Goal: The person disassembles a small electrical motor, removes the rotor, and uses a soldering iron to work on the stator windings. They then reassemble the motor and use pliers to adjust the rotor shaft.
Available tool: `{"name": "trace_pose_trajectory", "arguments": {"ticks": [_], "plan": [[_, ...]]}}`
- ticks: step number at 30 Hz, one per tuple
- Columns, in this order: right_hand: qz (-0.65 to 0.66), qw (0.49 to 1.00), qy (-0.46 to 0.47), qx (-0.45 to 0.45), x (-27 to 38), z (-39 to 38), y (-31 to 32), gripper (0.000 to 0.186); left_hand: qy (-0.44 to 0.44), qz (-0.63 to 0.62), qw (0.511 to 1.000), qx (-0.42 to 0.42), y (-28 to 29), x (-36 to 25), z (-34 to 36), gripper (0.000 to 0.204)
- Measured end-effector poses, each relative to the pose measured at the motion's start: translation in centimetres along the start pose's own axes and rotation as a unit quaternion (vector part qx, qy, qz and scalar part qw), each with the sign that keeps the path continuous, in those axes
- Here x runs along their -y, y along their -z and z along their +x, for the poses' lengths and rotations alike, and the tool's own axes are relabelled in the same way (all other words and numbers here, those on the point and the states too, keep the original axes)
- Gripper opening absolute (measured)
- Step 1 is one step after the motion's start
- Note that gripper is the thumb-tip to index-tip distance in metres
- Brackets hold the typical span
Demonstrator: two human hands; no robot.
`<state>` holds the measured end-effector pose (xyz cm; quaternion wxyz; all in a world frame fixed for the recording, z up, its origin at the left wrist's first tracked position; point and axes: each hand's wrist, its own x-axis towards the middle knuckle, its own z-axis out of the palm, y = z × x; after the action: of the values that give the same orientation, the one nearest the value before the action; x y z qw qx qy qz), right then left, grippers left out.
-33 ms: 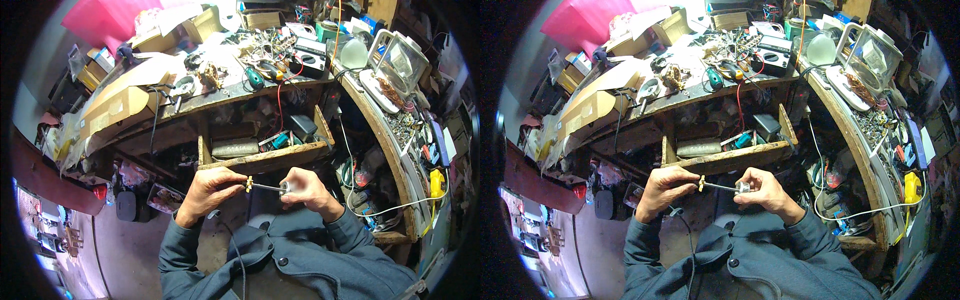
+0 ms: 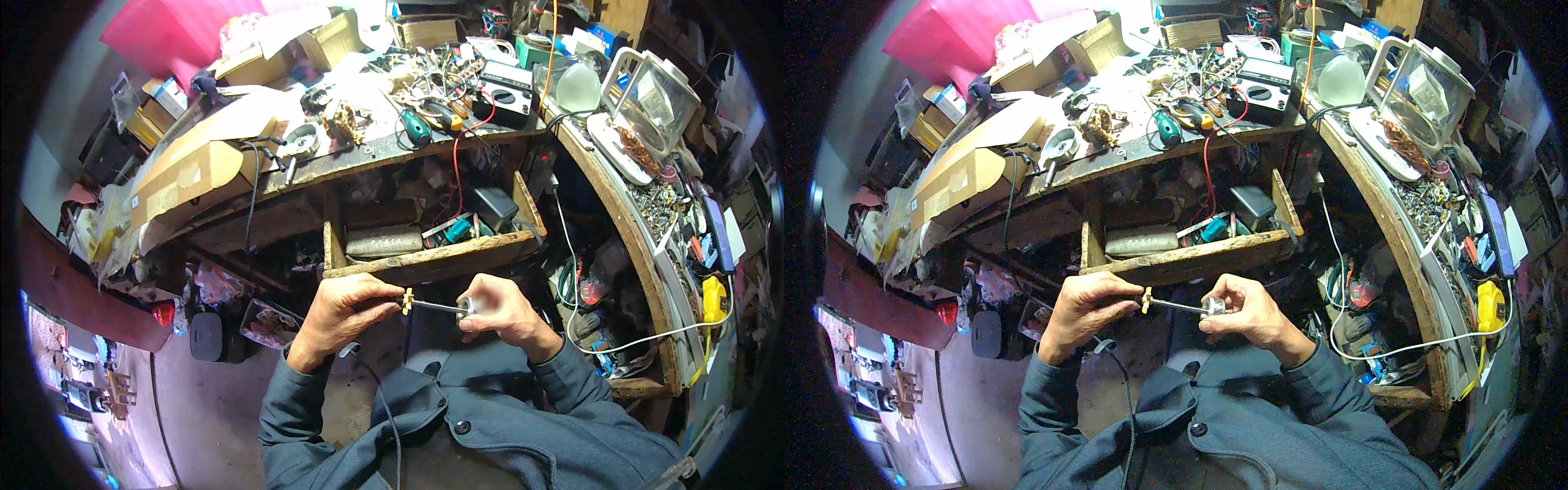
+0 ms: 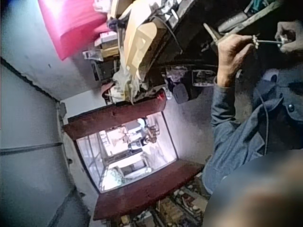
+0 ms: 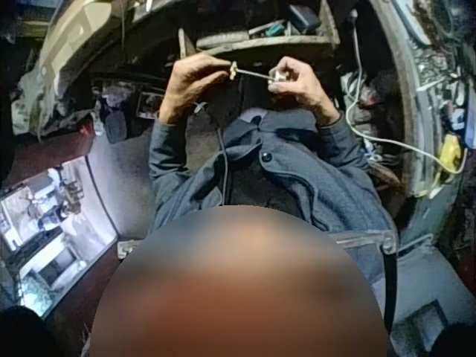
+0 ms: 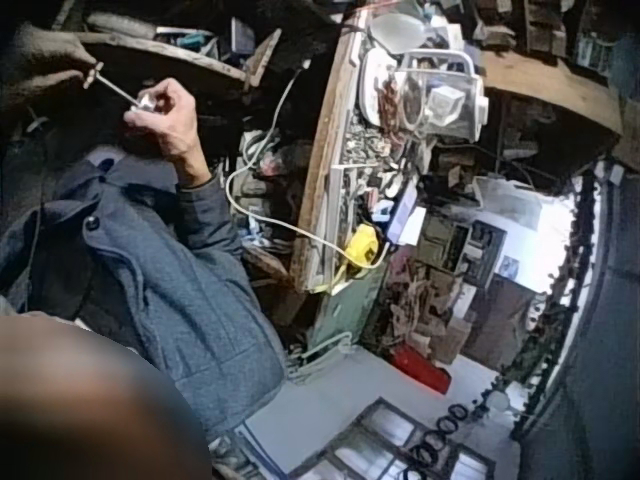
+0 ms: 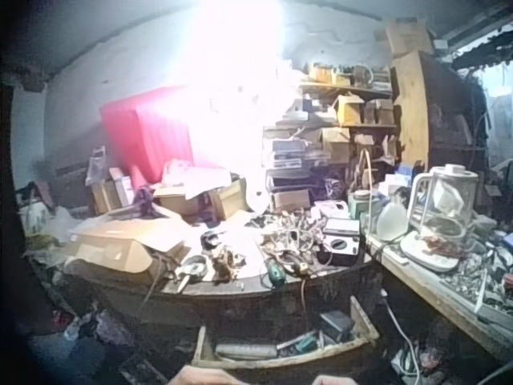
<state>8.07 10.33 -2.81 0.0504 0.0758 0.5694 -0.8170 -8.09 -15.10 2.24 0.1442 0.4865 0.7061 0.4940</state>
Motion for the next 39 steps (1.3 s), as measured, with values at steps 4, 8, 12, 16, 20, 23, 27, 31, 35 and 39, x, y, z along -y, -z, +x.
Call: {"name": "trace_pose_trajectory", "arguments": {"ticks": [4, 8, 12, 16, 20, 23, 27, 31, 35, 39], "plan": [[0.019, 1.0, -0.004, 0.005, -0.1, -0.2, 0.1, 0.036, -0.03, 0.057, 0.998, 0.01, 0.0, -0.4, 0.1, 0.021], [0.02, 1.0, -0.014, 0.007, -0.1, -0.2, 0.2, 0.036, 0.02, 0.016, 0.999, 0.023, 0.0, -0.7, -0.1, 0.02], [0.007, 1.0, -0.002, 0.015, -0.2, -0.1, 0.2, 0.037, 0.034, 0.002, 0.999, 0.016, 0.0, -1.1, -0.1, 0.015], [-0.032, 0.999, 0.033, 0.004, -0.4, -0.2, -0.2, 0.039, 0.098, -0.037, 0.994, 0.008, 0.3, -1.1, -0.6, 0.017], [-0.058, 0.998, 0.04, -0.003, 0.0, -0.4, -0.3, 0.04, 0.117, -0.047, 0.992, 0.02, 0.4, -1.3, -0.4, 0.017], [-0.07, 0.997, 0.04, -0.007, -0.1, -0.6, -0.3, 0.04, 0.073, 0.008, 0.997, 0.021, 0.3, -1.6, -0.3, 0.017], [-0.101, 0.994, 0.05, -0.014, 0.3, -0.8, -0.6, 0.041, 0.085, -0.002, 0.996, 0.021, 0.3, -1.4, -0.4, 0.016], [-0.082, 0.995, 0.053, -0.006, 0.1, -0.7, -0.4, 0.043, 0.055, 0.057, 0.997, 0.006, 0.1, -1.9, -0.4, 0.015], [-0.105, 0.993, 0.059, -0.014, 0.1, -0.9, -0.7, 0.043, 0.029, 0.077, 0.996, -0.022, 0.0, -1.7, -0.7, 0.016], [-0.065, 0.997, 0.04, -0.003, -0.2, -0.9, -0.4, 0.043, 0.075, 0.013, 0.997, 0.008, 0.1, -1.4, -1.0, 0.016]]}}
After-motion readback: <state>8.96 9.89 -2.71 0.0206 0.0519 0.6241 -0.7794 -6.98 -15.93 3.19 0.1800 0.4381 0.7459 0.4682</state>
